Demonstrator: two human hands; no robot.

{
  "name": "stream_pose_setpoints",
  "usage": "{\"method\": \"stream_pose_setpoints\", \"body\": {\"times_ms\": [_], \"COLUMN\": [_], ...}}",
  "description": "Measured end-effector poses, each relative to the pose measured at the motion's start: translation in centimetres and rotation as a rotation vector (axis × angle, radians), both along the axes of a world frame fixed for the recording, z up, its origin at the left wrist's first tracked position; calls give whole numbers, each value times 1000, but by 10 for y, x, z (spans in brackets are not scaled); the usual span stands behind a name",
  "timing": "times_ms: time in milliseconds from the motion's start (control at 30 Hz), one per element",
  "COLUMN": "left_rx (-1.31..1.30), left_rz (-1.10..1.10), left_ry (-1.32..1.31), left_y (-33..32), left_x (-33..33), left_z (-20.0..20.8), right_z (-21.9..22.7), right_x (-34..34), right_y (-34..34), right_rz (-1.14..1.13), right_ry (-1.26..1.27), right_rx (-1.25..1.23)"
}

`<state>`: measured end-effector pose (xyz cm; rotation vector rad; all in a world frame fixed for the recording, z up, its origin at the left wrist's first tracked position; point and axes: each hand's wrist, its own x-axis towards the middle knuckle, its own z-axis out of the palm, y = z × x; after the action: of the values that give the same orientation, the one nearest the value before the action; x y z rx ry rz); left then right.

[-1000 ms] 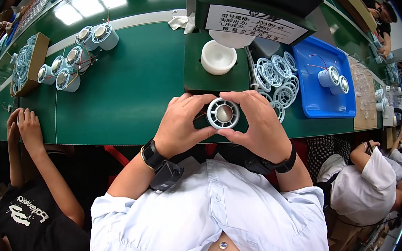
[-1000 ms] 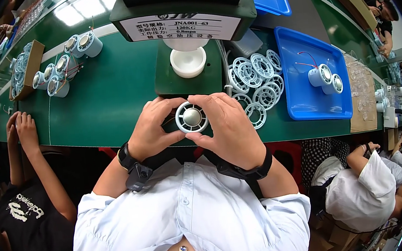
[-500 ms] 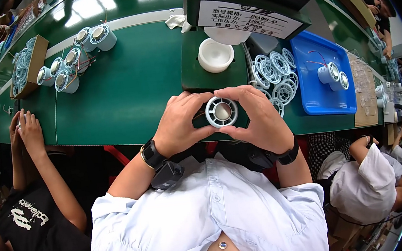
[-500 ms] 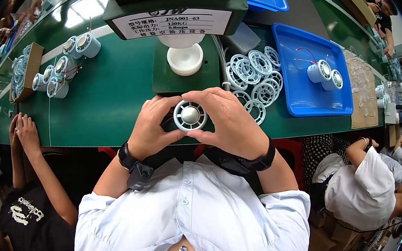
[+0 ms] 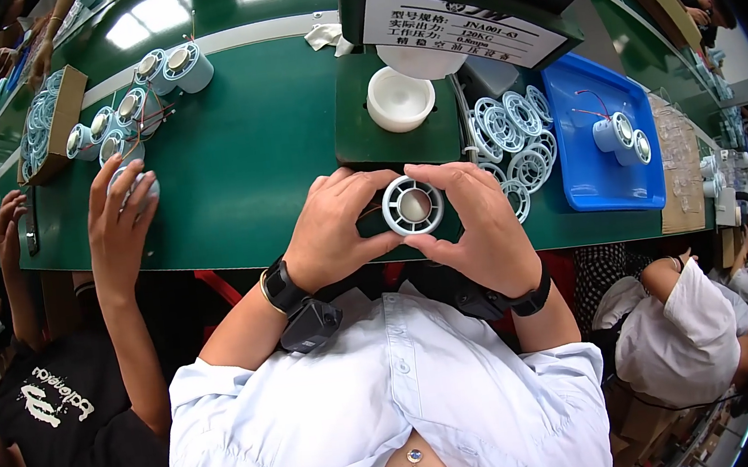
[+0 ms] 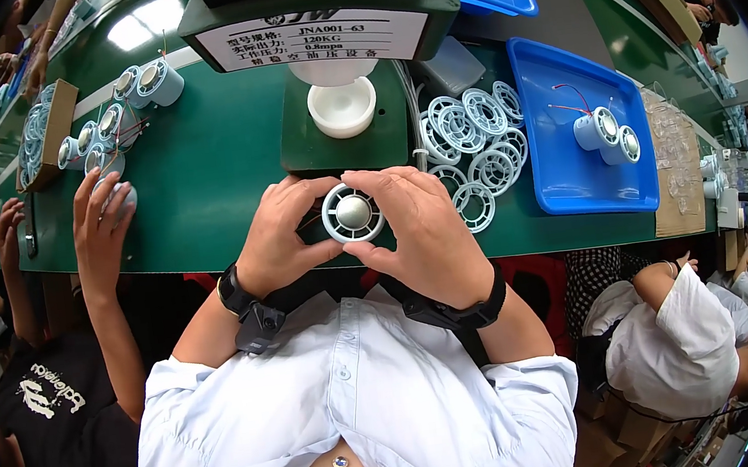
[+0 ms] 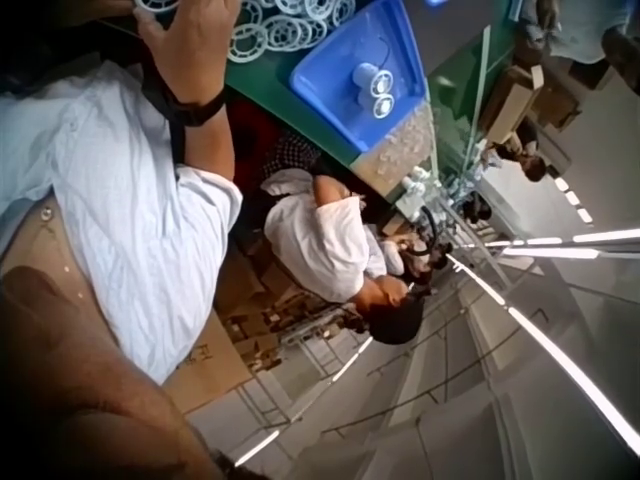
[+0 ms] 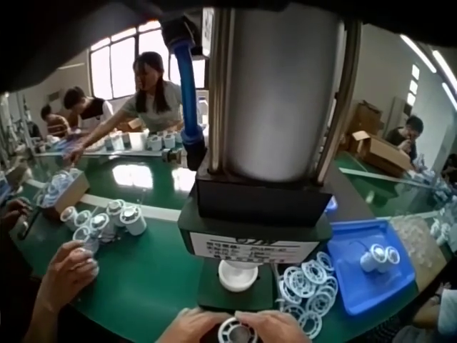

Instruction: The person picks up a plastic ring and a motor, fits the ring onto the motor, and presses the assembly into a machine. After removing it, they fit a second plastic ring onto the other side and place the completed unit on the table.

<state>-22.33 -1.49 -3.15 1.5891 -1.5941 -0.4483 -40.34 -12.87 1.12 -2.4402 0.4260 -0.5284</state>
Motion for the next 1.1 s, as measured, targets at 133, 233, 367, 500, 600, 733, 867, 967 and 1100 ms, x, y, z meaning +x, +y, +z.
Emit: {"method": "stream_pose_setpoints", "body": {"times_ms": [133, 233, 367, 500, 600, 733, 867, 967, 1100], "left_rx": [0, 4, 5, -4, -52, -79, -104, -31, -9], "left_rz": [-1, -2, 4, 8, 2, 93, 148, 127, 96], "left_ry": [3, 1, 13, -24, 131, 51, 89, 88, 71], "left_y": [0, 0, 0, -3, 3, -12, -49, -71, -76], "left_x": [0, 0, -1, 1, 5, 30, 45, 49, 47], "left_z": [-1, -2, -1, 3, 10, 54, 61, 57, 59], "right_z": [1, 0, -2, 6, 10, 11, 11, 11, 9], "right_x": [-1, -2, -4, -7, -22, -47, -56, -53, -38], "right_y": [1, 1, 2, -2, -9, -33, -57, -74, -96], "right_rz": [-9, -11, 5, 0, -63, -165, -305, -362, -300], "right_ry": [48, 78, 35, 31, -53, -233, -360, -311, -204], "right_rx": [-3, -22, -42, -55, -27, 70, 168, 187, 184]}}
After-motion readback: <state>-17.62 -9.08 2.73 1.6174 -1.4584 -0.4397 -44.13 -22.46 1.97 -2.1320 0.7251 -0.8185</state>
